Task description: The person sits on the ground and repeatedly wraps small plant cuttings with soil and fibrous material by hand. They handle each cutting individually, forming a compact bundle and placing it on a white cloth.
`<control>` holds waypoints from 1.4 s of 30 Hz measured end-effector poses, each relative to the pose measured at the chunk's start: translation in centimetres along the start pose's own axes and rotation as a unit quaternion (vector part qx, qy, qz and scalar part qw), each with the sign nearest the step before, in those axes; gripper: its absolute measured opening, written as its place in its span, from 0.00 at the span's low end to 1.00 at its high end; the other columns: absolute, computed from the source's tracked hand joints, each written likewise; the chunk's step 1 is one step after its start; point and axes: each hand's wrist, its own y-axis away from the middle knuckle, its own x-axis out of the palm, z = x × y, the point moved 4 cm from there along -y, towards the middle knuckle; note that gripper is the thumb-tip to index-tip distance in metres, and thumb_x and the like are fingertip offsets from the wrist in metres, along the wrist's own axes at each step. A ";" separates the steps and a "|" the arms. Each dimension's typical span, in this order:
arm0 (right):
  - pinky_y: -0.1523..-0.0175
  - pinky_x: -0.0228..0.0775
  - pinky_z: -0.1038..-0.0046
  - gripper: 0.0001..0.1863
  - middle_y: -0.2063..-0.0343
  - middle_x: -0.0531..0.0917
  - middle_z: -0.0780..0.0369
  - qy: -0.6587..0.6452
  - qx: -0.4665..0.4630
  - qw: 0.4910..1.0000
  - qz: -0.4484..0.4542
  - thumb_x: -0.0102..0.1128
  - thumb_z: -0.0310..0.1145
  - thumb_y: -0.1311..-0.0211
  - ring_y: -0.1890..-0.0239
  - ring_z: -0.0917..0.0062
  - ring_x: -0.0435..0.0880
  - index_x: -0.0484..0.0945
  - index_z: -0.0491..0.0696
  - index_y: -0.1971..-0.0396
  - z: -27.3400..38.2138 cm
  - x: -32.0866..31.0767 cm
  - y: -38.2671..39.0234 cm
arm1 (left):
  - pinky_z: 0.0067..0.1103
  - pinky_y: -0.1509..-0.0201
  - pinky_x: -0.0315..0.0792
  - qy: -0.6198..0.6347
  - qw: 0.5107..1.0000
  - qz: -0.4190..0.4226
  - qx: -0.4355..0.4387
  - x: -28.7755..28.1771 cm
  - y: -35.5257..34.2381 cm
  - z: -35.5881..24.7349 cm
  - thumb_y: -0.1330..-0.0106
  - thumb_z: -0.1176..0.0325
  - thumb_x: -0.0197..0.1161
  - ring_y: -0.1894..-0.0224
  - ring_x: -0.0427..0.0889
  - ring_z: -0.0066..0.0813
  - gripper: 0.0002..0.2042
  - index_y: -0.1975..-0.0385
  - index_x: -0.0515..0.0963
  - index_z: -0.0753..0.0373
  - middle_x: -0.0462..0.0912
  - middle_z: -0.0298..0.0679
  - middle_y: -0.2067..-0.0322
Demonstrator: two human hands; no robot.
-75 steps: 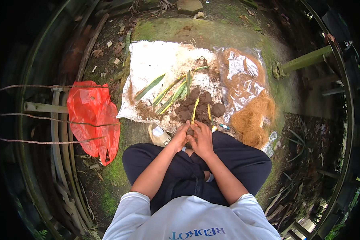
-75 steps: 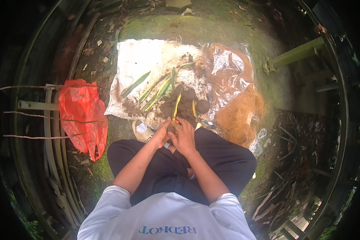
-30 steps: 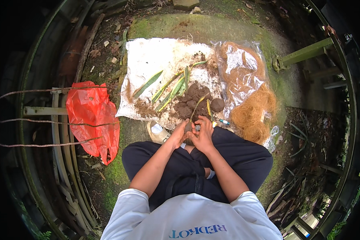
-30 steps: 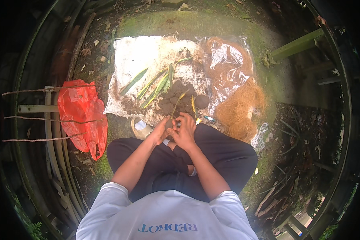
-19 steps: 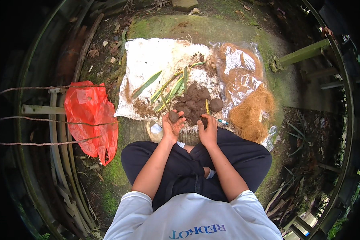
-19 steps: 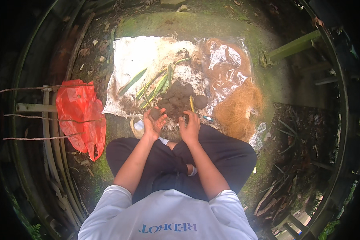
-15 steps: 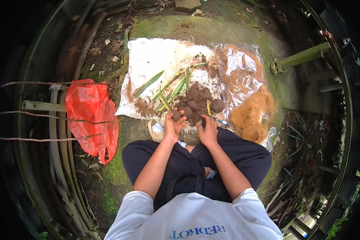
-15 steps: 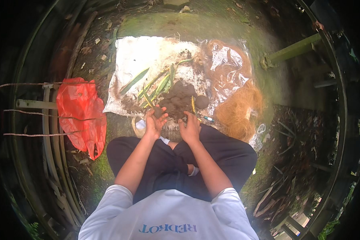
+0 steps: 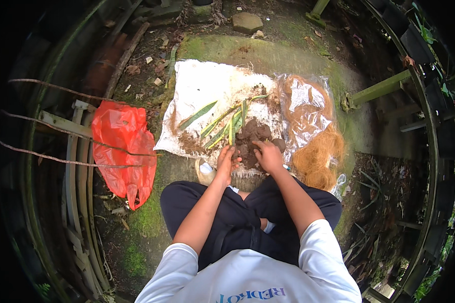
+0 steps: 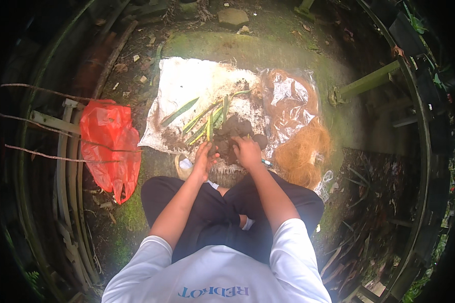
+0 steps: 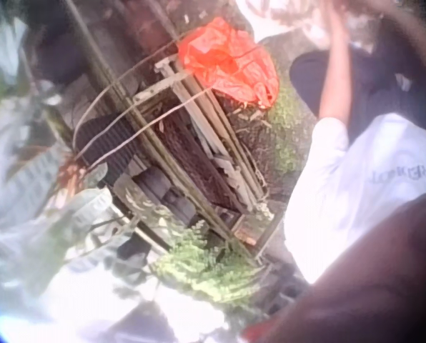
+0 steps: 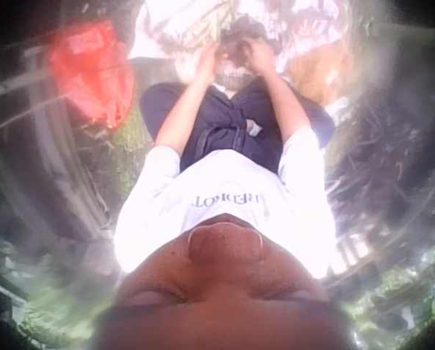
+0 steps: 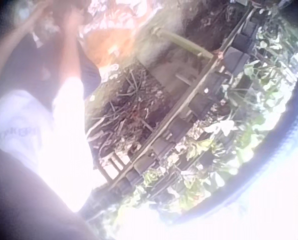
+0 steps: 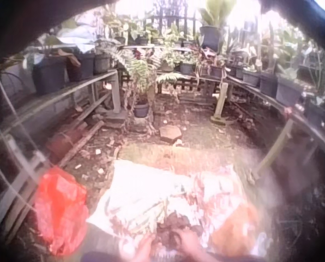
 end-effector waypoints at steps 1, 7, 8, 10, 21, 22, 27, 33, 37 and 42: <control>0.50 0.72 0.62 0.21 0.61 0.82 0.58 -0.045 -0.002 0.999 -0.029 0.62 0.34 0.38 0.56 0.62 0.81 0.79 0.56 0.44 -0.7 -0.6 0.2 | 0.15 0.69 0.73 0.004 1.000 0.007 0.003 0.0 0.1 0.0 0.26 0.58 0.57 0.67 0.81 0.16 0.19 0.41 0.69 0.58 0.80 0.32 0.58; 0.60 0.76 0.76 0.13 0.64 0.79 0.68 -0.466 0.188 0.861 -0.078 0.52 0.30 0.27 0.65 0.81 0.83 0.76 0.46 0.46 -2.6 -3.5 3.7 | 0.17 0.66 0.74 0.001 0.996 0.088 0.011 1.1 1.7 -0.5 0.26 0.64 0.57 0.65 0.81 0.18 0.14 0.46 0.69 0.58 0.80 0.34 0.56; 0.60 0.76 0.76 0.13 0.63 0.79 0.67 -0.520 0.216 0.823 -0.070 0.51 0.30 0.27 0.65 0.80 0.83 0.75 0.46 0.46 -2.3 -3.7 5.0 | 0.17 0.66 0.74 -0.001 0.994 0.108 0.013 1.4 2.3 -0.8 0.26 0.65 0.57 0.66 0.81 0.18 0.13 0.46 0.69 0.57 0.80 0.34 0.55; 0.60 0.78 0.77 0.14 0.62 0.80 0.66 -0.623 0.259 0.736 -0.056 0.47 0.30 0.25 0.65 0.80 0.84 0.73 0.46 0.44 -1.1 -5.0 7.2 | 0.17 0.63 0.72 -0.027 0.989 0.147 -0.008 1.7 3.7 -1.2 0.25 0.64 0.57 0.62 0.78 0.21 0.14 0.44 0.67 0.54 0.78 0.36 0.47; 0.59 0.74 0.75 0.18 0.61 0.81 0.61 -0.707 0.211 0.672 0.061 0.49 0.39 0.23 0.66 0.78 0.83 0.70 0.48 0.41 2.4 -4.0 12.5 | 0.13 0.71 0.69 -0.235 0.953 0.174 0.082 5.5 9.8 -1.0 0.30 0.61 0.64 0.73 0.75 0.13 0.18 0.45 0.74 0.60 0.80 0.29 0.66; 0.59 0.73 0.75 0.18 0.63 0.81 0.62 -0.673 0.212 0.705 0.074 0.51 0.40 0.24 0.67 0.78 0.82 0.70 0.49 0.41 2.8 -4.1 12.5 | 0.13 0.71 0.69 -0.253 0.952 0.154 0.076 5.2 9.7 -1.1 0.30 0.61 0.65 0.74 0.75 0.13 0.17 0.46 0.74 0.60 0.80 0.28 0.68; 0.65 0.70 0.73 0.15 0.72 0.82 0.61 -0.417 0.085 0.904 -0.047 0.58 0.38 0.29 0.72 0.78 0.79 0.76 0.43 0.53 2.4 -2.4 12.5 | 0.13 0.73 0.68 -0.301 0.939 0.148 0.075 5.1 9.8 -1.1 0.34 0.58 0.69 0.77 0.73 0.13 0.19 0.51 0.76 0.62 0.78 0.28 0.73; 0.71 0.67 0.73 0.15 0.80 0.78 0.62 -0.337 0.058 0.927 -0.156 0.56 0.38 0.28 0.78 0.80 0.76 0.76 0.38 0.64 1.2 -2.3 12.5 | 0.15 0.74 0.68 -0.335 0.927 0.157 0.062 6.7 11.9 -1.4 0.36 0.59 0.71 0.78 0.73 0.14 0.27 0.44 0.73 0.69 0.78 0.30 0.74; 0.73 0.62 0.72 0.18 0.82 0.74 0.64 -0.365 0.093 0.914 -0.151 0.54 0.41 0.27 0.79 0.84 0.69 0.75 0.39 0.69 0.4 -1.8 12.5 | 0.15 0.74 0.67 -0.353 0.925 0.142 0.023 7.0 11.9 -1.3 0.38 0.64 0.71 0.76 0.74 0.14 0.24 0.45 0.73 0.69 0.80 0.32 0.68; 0.73 0.60 0.66 0.21 0.85 0.68 0.54 -0.435 0.167 0.875 -0.130 0.54 0.41 0.28 0.80 0.76 0.62 0.70 0.39 0.76 1.3 -3.2 12.3 | 0.16 0.73 0.68 -0.326 0.931 0.134 0.096 7.1 12.0 -0.3 0.39 0.69 0.70 0.75 0.74 0.15 0.20 0.49 0.75 0.70 0.80 0.33 0.68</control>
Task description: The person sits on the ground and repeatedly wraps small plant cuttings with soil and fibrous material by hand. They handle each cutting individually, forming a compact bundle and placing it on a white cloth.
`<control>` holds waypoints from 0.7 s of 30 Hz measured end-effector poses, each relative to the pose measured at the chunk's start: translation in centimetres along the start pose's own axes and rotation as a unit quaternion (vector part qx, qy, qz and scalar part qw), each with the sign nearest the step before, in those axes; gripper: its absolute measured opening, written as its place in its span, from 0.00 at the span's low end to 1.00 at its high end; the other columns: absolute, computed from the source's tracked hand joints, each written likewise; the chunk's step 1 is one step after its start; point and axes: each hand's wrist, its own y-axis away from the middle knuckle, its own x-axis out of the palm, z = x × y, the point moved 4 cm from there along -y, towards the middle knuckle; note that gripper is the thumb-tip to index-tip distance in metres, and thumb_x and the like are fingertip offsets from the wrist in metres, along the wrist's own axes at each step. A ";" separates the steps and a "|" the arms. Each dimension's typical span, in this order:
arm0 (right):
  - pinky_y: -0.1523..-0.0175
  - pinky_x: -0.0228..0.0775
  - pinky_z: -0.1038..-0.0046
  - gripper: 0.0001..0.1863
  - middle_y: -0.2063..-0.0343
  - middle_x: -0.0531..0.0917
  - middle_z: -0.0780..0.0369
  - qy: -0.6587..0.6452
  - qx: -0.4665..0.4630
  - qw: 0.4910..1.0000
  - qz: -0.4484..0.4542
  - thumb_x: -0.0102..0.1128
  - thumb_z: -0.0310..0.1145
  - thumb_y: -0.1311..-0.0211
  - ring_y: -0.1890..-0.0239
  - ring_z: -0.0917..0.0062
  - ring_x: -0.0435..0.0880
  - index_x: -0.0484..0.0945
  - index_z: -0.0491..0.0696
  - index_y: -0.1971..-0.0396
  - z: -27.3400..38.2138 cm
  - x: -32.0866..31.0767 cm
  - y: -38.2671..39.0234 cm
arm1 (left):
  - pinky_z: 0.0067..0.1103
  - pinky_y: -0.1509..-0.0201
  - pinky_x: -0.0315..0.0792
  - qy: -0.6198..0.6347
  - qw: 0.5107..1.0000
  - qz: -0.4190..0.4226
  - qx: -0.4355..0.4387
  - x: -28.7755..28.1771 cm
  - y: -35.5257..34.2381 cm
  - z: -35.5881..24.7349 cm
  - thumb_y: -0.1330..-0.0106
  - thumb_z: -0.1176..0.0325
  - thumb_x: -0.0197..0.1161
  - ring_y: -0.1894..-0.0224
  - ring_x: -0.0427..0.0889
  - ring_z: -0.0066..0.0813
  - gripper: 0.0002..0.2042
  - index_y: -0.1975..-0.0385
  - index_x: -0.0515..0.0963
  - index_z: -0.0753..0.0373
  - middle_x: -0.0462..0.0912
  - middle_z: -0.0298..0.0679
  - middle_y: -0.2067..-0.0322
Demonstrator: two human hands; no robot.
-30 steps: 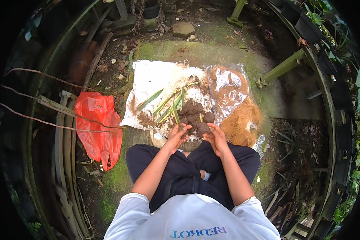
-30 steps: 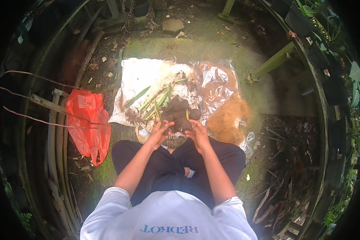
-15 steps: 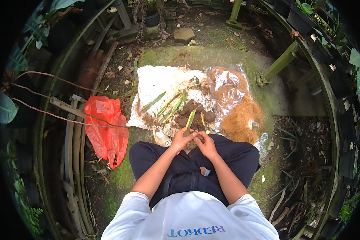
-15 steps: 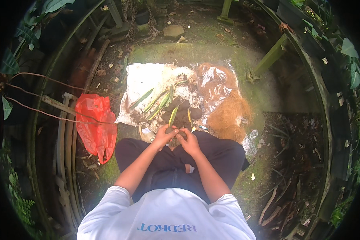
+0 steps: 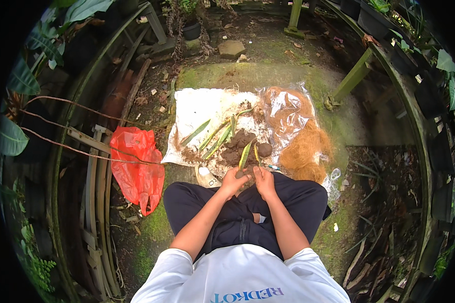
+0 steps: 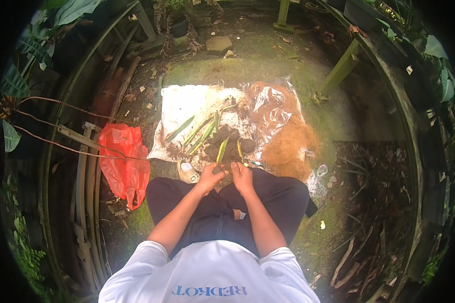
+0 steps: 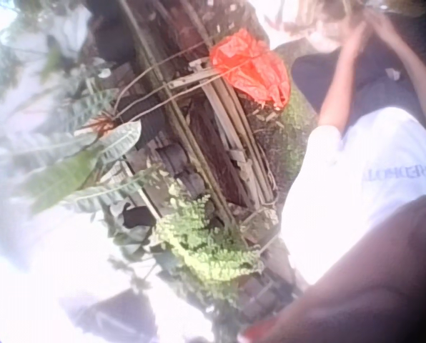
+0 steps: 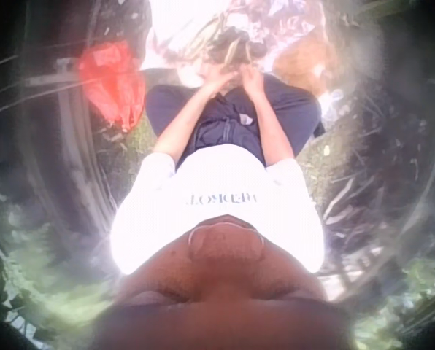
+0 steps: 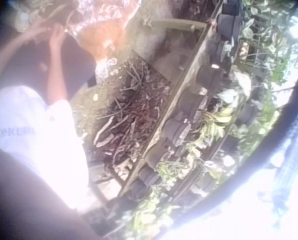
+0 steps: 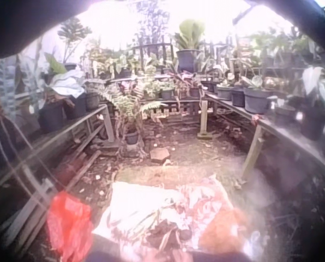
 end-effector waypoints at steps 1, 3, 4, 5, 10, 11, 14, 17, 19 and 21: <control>0.73 0.59 0.67 0.21 0.86 0.67 0.55 -0.003 0.002 1.000 -0.009 0.54 0.41 0.28 0.79 0.78 0.61 0.70 0.39 0.77 -0.2 -0.1 -0.1 | 0.16 0.72 0.69 0.010 1.000 -0.006 0.016 0.2 0.0 -0.1 0.39 0.69 0.70 0.75 0.74 0.15 0.19 0.50 0.76 0.70 0.80 0.33 0.68; 0.74 0.59 0.68 0.22 0.86 0.66 0.56 -0.003 -0.001 1.000 -0.025 0.54 0.41 0.28 0.79 0.81 0.61 0.69 0.39 0.77 -0.5 -0.2 -0.2 | 0.17 0.71 0.69 0.007 1.000 -0.005 0.026 0.4 0.0 -0.1 0.39 0.70 0.70 0.74 0.74 0.15 0.19 0.50 0.76 0.70 0.80 0.33 0.68; 0.74 0.59 0.68 0.22 0.86 0.66 0.55 -0.001 -0.005 0.999 -0.033 0.54 0.41 0.28 0.80 0.80 0.61 0.69 0.39 0.77 -0.6 -0.1 -0.1 | 0.17 0.71 0.69 0.005 1.000 -0.005 0.030 0.5 0.1 -0.2 0.39 0.70 0.70 0.74 0.74 0.15 0.19 0.51 0.76 0.70 0.80 0.33 0.68; 0.74 0.58 0.68 0.22 0.86 0.66 0.55 0.001 -0.009 0.999 -0.040 0.54 0.41 0.28 0.80 0.80 0.61 0.70 0.39 0.77 -0.7 0.0 -0.1 | 0.17 0.70 0.69 -0.001 0.999 -0.008 0.034 0.4 0.1 -0.1 0.39 0.70 0.70 0.72 0.74 0.15 0.19 0.51 0.76 0.70 0.79 0.32 0.69; 0.74 0.56 0.74 0.24 0.84 0.67 0.69 0.001 -0.011 0.999 -0.049 0.52 0.44 0.25 0.78 0.86 0.61 0.70 0.44 0.79 -0.9 0.3 0.0 | 0.16 0.66 0.69 -0.032 0.998 -0.022 0.054 0.0 0.2 0.1 0.40 0.70 0.70 0.69 0.73 0.14 0.18 0.53 0.77 0.69 0.78 0.31 0.69; 0.74 0.56 0.74 0.24 0.85 0.67 0.69 -0.004 -0.015 0.998 -0.058 0.52 0.44 0.25 0.78 0.86 0.61 0.70 0.44 0.80 -0.8 0.4 0.0 | 0.16 0.68 0.69 -0.037 0.997 -0.024 0.056 -0.1 0.2 0.1 0.39 0.70 0.70 0.71 0.73 0.14 0.18 0.52 0.77 0.69 0.78 0.31 0.69; 0.74 0.57 0.76 0.22 0.85 0.67 0.69 0.025 -0.032 0.993 -0.109 0.50 0.44 0.24 0.79 0.87 0.63 0.71 0.45 0.77 0.6 0.5 0.3 | 0.16 0.71 0.68 -0.028 0.998 -0.030 0.045 -0.5 0.2 0.3 0.38 0.70 0.69 0.75 0.73 0.14 0.18 0.50 0.77 0.68 0.79 0.31 0.69; 0.74 0.63 0.72 0.19 0.85 0.73 0.61 -0.122 0.103 0.965 -0.206 0.51 0.40 0.25 0.81 0.82 0.70 0.72 0.41 0.74 -0.9 -1.6 -0.5 | 0.15 0.72 0.67 0.030 0.999 -0.021 -0.003 -0.8 1.0 0.1 0.38 0.69 0.69 0.76 0.73 0.14 0.18 0.50 0.76 0.67 0.78 0.30 0.71; 0.75 0.64 0.76 0.16 0.82 0.72 0.68 -0.175 0.065 0.963 -0.197 0.50 0.40 0.24 0.80 0.85 0.68 0.73 0.44 0.70 -1.9 -2.4 -1.3 | 0.14 0.72 0.67 0.070 0.997 -0.002 -0.042 -2.5 1.5 0.3 0.37 0.69 0.69 0.76 0.73 0.14 0.18 0.49 0.74 0.66 0.78 0.29 0.71; 0.73 0.64 0.79 0.13 0.79 0.71 0.69 -0.155 0.062 0.974 -0.156 0.52 0.40 0.25 0.79 0.86 0.68 0.73 0.45 0.65 -1.3 -1.4 -1.6 | 0.14 0.73 0.67 0.078 0.996 -0.026 -0.039 -4.4 1.1 0.5 0.36 0.69 0.68 0.77 0.74 0.14 0.19 0.47 0.73 0.65 0.78 0.29 0.72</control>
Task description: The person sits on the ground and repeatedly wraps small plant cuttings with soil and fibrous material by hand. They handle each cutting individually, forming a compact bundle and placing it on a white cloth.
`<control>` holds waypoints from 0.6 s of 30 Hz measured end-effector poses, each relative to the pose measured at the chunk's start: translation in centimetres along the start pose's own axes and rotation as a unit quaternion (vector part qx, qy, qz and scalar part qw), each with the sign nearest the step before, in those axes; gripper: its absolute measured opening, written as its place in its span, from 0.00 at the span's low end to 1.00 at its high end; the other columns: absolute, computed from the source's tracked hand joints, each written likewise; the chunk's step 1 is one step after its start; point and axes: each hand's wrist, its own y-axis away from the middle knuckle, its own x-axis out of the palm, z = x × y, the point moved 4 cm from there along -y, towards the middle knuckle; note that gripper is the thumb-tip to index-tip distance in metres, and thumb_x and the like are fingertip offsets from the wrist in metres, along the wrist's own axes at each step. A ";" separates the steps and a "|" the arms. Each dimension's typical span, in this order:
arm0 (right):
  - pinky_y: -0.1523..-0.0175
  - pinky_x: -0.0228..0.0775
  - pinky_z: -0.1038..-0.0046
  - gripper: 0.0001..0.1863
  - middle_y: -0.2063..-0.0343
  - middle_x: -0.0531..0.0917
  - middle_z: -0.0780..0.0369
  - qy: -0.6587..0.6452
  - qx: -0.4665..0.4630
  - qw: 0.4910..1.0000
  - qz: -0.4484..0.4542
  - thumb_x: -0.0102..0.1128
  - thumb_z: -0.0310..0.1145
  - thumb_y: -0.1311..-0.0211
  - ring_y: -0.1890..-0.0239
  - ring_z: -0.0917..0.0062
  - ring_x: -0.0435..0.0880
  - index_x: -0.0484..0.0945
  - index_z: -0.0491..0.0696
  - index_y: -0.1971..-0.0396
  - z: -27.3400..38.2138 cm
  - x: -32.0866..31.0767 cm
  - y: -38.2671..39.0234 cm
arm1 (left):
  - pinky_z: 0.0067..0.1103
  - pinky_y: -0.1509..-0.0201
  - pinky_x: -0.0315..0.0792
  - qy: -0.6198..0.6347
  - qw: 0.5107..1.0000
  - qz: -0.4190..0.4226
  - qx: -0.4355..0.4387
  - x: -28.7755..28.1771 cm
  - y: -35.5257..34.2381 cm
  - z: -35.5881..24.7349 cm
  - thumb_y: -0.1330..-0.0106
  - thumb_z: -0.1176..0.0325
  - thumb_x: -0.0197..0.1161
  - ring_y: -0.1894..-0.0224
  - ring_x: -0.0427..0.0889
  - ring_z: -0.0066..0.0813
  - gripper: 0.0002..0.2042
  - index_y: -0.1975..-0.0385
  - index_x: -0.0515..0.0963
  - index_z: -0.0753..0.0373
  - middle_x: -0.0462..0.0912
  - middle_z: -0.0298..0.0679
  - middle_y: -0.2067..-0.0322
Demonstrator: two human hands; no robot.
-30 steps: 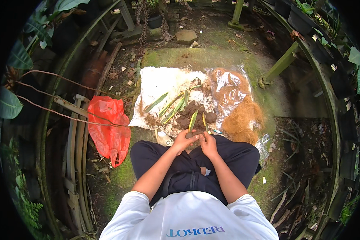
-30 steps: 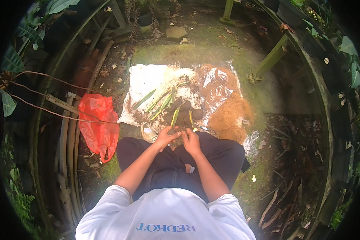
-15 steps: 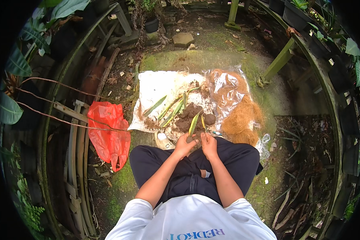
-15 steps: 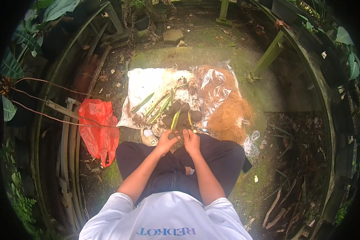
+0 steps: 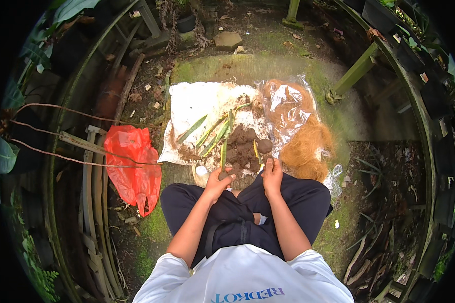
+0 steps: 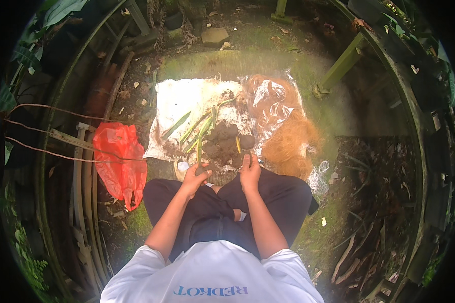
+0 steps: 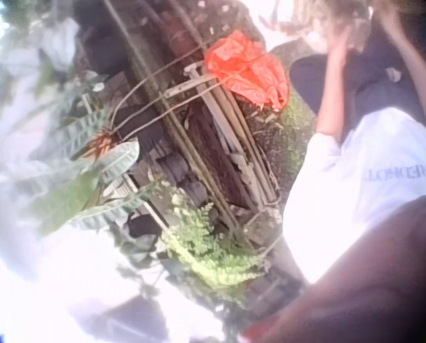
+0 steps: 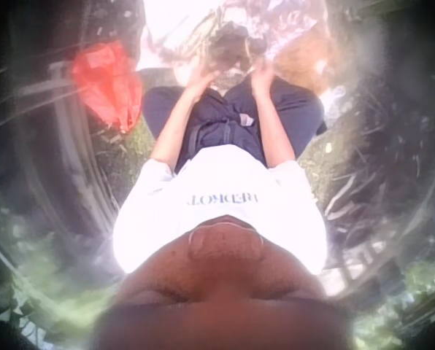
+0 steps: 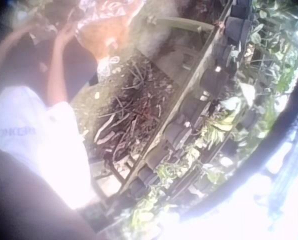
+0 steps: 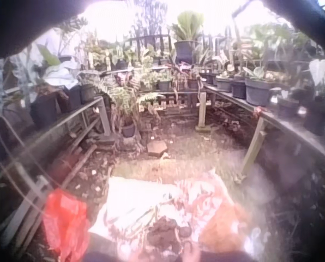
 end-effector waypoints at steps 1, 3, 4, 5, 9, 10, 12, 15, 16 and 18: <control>0.72 0.65 0.80 0.12 0.77 0.71 0.69 0.006 0.011 1.000 0.019 0.53 0.40 0.25 0.78 0.87 0.68 0.72 0.46 0.62 0.1 0.9 0.3 | 0.14 0.74 0.66 0.005 1.000 -0.011 0.003 -0.7 -0.4 -0.1 0.36 0.69 0.68 0.77 0.74 0.14 0.20 0.47 0.72 0.64 0.78 0.29 0.72; 0.69 0.66 0.81 0.12 0.73 0.71 0.69 0.018 0.037 0.997 0.059 0.55 0.39 0.26 0.76 0.87 0.69 0.70 0.46 0.54 0.2 1.9 0.5 | 0.14 0.75 0.66 0.034 0.999 -0.025 -0.007 -1.7 -1.6 0.6 0.35 0.66 0.69 0.78 0.74 0.14 0.20 0.47 0.72 0.65 0.78 0.30 0.74; 0.68 0.67 0.81 0.14 0.72 0.72 0.68 0.024 0.051 0.995 0.080 0.55 0.38 0.26 0.75 0.87 0.70 0.69 0.46 0.50 0.0 2.1 0.5 | 0.14 0.75 0.66 0.053 0.998 -0.029 -0.014 -1.9 -2.2 1.0 0.35 0.66 0.69 0.77 0.74 0.14 0.20 0.47 0.72 0.65 0.77 0.30 0.73; 0.67 0.68 0.81 0.17 0.70 0.73 0.68 0.031 0.065 0.992 0.101 0.56 0.37 0.27 0.74 0.86 0.71 0.68 0.46 0.46 -0.1 2.3 0.4 | 0.14 0.74 0.66 0.072 0.997 -0.032 -0.020 -2.2 -2.7 1.4 0.34 0.65 0.69 0.77 0.74 0.14 0.20 0.47 0.72 0.64 0.77 0.29 0.73; 0.56 0.71 0.77 0.31 0.49 0.80 0.59 0.003 0.074 0.978 0.193 0.55 0.39 0.27 0.60 0.82 0.79 0.56 0.52 0.29 2.5 3.0 -0.3 | 0.15 0.74 0.66 0.099 0.994 -0.018 -0.043 -2.2 -4.5 2.9 0.33 0.62 0.68 0.75 0.76 0.14 0.20 0.47 0.72 0.63 0.77 0.29 0.72; 0.50 0.71 0.75 0.30 0.41 0.76 0.56 0.010 0.094 0.973 0.210 0.55 0.40 0.27 0.54 0.79 0.80 0.57 0.54 0.29 3.0 3.4 -0.3 | 0.15 0.74 0.65 0.102 0.994 -0.011 -0.048 -2.2 -4.8 3.0 0.33 0.62 0.68 0.75 0.76 0.15 0.19 0.47 0.72 0.63 0.78 0.30 0.72; 0.50 0.71 0.74 0.30 0.40 0.75 0.56 0.082 0.050 0.960 0.262 0.55 0.41 0.27 0.54 0.78 0.80 0.59 0.54 0.29 1.1 4.1 -0.8 | 0.15 0.74 0.65 0.101 0.993 -0.001 -0.060 -1.9 -5.1 3.4 0.32 0.61 0.67 0.75 0.76 0.15 0.19 0.48 0.73 0.63 0.78 0.30 0.71; 0.52 0.73 0.70 0.29 0.48 0.80 0.53 0.183 -0.013 0.932 0.313 0.59 0.43 0.30 0.58 0.73 0.82 0.67 0.46 0.35 -0.5 4.5 0.3 | 0.15 0.73 0.65 0.085 0.994 0.008 -0.063 -1.7 -5.5 4.0 0.32 0.60 0.67 0.75 0.76 0.15 0.18 0.49 0.73 0.62 0.79 0.30 0.69; 0.53 0.74 0.69 0.28 0.52 0.82 0.52 0.223 -0.006 0.919 0.324 0.61 0.43 0.32 0.59 0.71 0.83 0.70 0.44 0.38 -0.8 4.9 0.8 | 0.15 0.73 0.65 0.075 0.996 0.014 -0.053 -1.8 -5.7 4.4 0.32 0.59 0.67 0.74 0.77 0.15 0.18 0.50 0.74 0.62 0.79 0.30 0.69; 0.58 0.76 0.67 0.27 0.61 0.84 0.48 0.280 -0.037 0.904 0.320 0.64 0.44 0.35 0.65 0.67 0.85 0.75 0.38 0.46 -0.6 5.3 1.4 | 0.15 0.72 0.66 0.052 0.997 0.028 -0.044 -1.8 -5.8 4.8 0.32 0.60 0.66 0.73 0.77 0.15 0.17 0.50 0.74 0.60 0.79 0.30 0.66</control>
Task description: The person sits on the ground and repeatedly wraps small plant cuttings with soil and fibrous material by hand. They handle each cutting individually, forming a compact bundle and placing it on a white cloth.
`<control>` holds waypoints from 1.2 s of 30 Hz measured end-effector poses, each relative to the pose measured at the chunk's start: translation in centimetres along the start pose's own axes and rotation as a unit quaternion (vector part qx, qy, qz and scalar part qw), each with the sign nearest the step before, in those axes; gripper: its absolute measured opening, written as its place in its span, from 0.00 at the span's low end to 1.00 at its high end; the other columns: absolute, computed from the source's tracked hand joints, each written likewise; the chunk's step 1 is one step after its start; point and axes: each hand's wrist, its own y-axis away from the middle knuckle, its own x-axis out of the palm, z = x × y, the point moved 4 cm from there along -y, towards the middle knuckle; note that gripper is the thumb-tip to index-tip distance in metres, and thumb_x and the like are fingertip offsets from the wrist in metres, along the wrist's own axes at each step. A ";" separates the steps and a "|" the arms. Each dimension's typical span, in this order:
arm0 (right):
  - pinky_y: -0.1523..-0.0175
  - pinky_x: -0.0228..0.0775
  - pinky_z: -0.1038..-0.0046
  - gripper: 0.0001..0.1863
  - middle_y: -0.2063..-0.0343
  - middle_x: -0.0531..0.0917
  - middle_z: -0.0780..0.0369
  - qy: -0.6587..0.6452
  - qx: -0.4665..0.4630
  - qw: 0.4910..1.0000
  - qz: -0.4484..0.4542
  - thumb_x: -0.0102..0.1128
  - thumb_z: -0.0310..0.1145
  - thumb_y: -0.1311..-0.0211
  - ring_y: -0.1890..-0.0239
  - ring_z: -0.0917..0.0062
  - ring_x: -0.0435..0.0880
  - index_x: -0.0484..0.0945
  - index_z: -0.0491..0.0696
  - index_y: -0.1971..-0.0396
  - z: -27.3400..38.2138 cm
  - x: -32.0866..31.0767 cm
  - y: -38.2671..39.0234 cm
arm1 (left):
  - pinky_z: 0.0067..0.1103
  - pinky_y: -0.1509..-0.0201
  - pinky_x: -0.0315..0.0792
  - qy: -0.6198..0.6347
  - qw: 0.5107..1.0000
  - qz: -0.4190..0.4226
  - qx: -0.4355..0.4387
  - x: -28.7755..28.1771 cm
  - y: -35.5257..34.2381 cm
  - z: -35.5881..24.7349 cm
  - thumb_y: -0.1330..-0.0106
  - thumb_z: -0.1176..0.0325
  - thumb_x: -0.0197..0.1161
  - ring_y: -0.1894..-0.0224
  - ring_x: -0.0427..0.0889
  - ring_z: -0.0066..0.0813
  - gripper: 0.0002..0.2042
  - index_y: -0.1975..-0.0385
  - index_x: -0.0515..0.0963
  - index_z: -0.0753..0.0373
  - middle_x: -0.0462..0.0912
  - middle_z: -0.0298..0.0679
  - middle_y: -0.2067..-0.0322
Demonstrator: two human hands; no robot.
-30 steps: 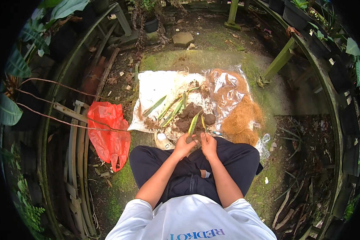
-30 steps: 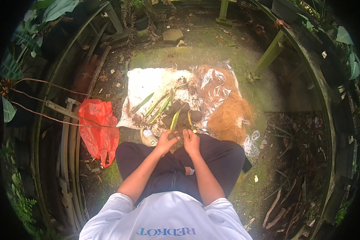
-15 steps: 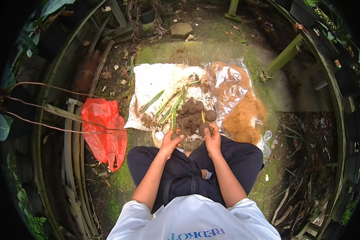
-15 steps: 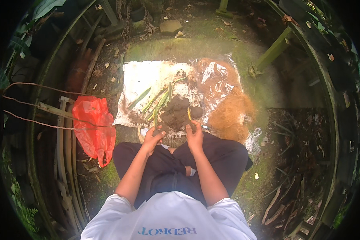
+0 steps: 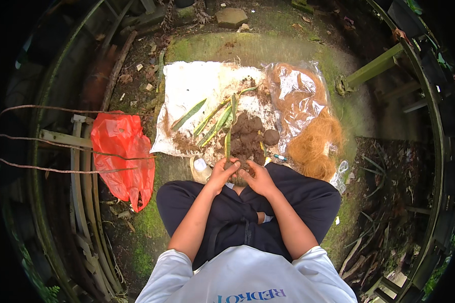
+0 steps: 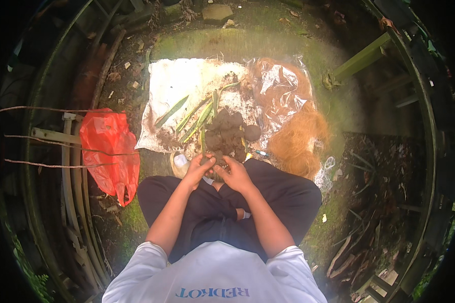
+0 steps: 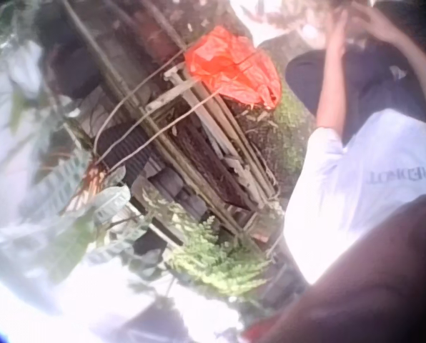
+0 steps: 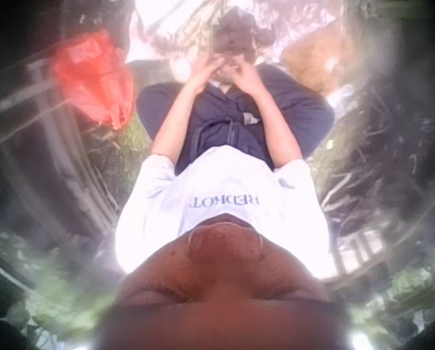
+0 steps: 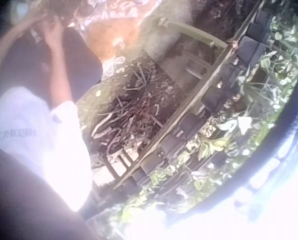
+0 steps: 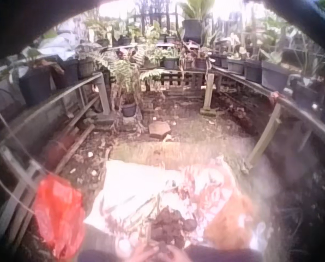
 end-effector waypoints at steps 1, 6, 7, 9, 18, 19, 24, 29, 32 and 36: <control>0.60 0.75 0.69 0.26 0.65 0.83 0.50 0.002 -0.022 1.000 -0.016 0.64 0.43 0.34 0.67 0.70 0.84 0.75 0.36 0.47 -0.4 0.0 0.0 | 0.14 0.71 0.67 -0.015 1.000 0.009 -0.001 0.1 0.0 0.1 0.31 0.60 0.65 0.71 0.76 0.15 0.16 0.50 0.74 0.59 0.79 0.30 0.63; 0.65 0.73 0.75 0.19 0.75 0.82 0.58 -0.007 0.022 0.999 -0.039 0.61 0.39 0.31 0.71 0.80 0.84 0.78 0.34 0.57 -0.2 -0.7 -0.4 | 0.16 0.69 0.71 0.018 1.000 0.010 -0.022 0.6 0.0 -0.2 0.24 0.55 0.54 0.70 0.79 0.17 0.17 0.45 0.73 0.59 0.80 0.34 0.61; 0.65 0.73 0.75 0.18 0.75 0.81 0.59 -0.036 0.026 0.997 -0.071 0.60 0.38 0.30 0.71 0.80 0.84 0.77 0.35 0.59 -1.0 -0.8 -0.6 | 0.16 0.68 0.72 0.069 0.997 0.019 -0.036 0.6 -0.1 -0.3 0.23 0.54 0.51 0.69 0.80 0.18 0.18 0.43 0.72 0.60 0.80 0.35 0.59; 0.66 0.72 0.76 0.15 0.76 0.81 0.62 -0.095 0.034 0.986 -0.130 0.58 0.36 0.29 0.70 0.82 0.85 0.77 0.36 0.63 -2.4 -0.9 -1.1 | 0.17 0.65 0.75 0.140 0.988 0.034 -0.047 0.5 -0.4 -0.2 0.22 0.54 0.48 0.67 0.81 0.20 0.20 0.40 0.70 0.60 0.81 0.37 0.57; 0.70 0.71 0.75 0.13 0.82 0.78 0.59 -0.071 0.017 0.987 -0.142 0.58 0.34 0.30 0.75 0.80 0.83 0.73 0.40 0.70 -2.4 -1.5 -1.1 | 0.17 0.61 0.78 0.021 1.000 0.002 0.007 0.8 -0.4 0.2 0.23 0.49 0.48 0.63 0.83 0.21 0.25 0.37 0.68 0.64 0.82 0.39 0.53; 0.72 0.71 0.73 0.13 0.82 0.80 0.55 -0.073 0.015 0.987 -0.145 0.59 0.35 0.32 0.74 0.75 0.87 0.75 0.40 0.69 -2.6 -1.4 -1.2 | 0.17 0.62 0.78 0.012 1.000 0.000 0.003 0.5 -0.6 0.4 0.23 0.48 0.48 0.64 0.83 0.20 0.27 0.38 0.69 0.65 0.83 0.39 0.54; 0.70 0.73 0.74 0.13 0.79 0.83 0.55 -0.101 0.035 0.984 -0.141 0.59 0.35 0.32 0.72 0.75 0.88 0.77 0.38 0.64 -2.9 -0.9 -1.1 | 0.17 0.69 0.68 0.070 0.994 -0.030 -0.082 -0.6 -0.9 0.5 0.26 0.35 0.36 0.71 0.76 0.21 0.35 0.43 0.70 0.63 0.80 0.36 0.65; 0.67 0.75 0.75 0.14 0.75 0.85 0.57 -0.131 0.030 0.979 -0.155 0.60 0.34 0.32 0.72 0.76 0.88 0.77 0.38 0.57 -3.5 -0.3 -0.9 | 0.17 0.68 0.69 0.103 0.991 -0.027 -0.083 0.2 -0.4 0.1 0.25 0.36 0.37 0.70 0.77 0.24 0.33 0.37 0.62 0.60 0.80 0.37 0.64; 0.65 0.75 0.76 0.14 0.73 0.86 0.57 -0.136 0.041 0.979 -0.144 0.60 0.33 0.33 0.70 0.78 0.88 0.76 0.38 0.54 -4.1 0.0 -1.2 | 0.18 0.67 0.69 0.107 0.992 -0.011 -0.069 -0.4 -0.8 0.8 0.23 0.42 0.40 0.69 0.77 0.23 0.29 0.34 0.60 0.59 0.80 0.38 0.60; 0.62 0.74 0.77 0.14 0.66 0.87 0.56 -0.189 0.051 0.972 -0.134 0.60 0.31 0.35 0.66 0.79 0.86 0.75 0.40 0.53 -5.1 0.1 -1.5 | 0.18 0.64 0.72 0.059 0.996 0.009 -0.064 -0.3 -1.0 0.8 0.23 0.54 0.49 0.66 0.78 0.22 0.26 0.30 0.58 0.59 0.81 0.38 0.55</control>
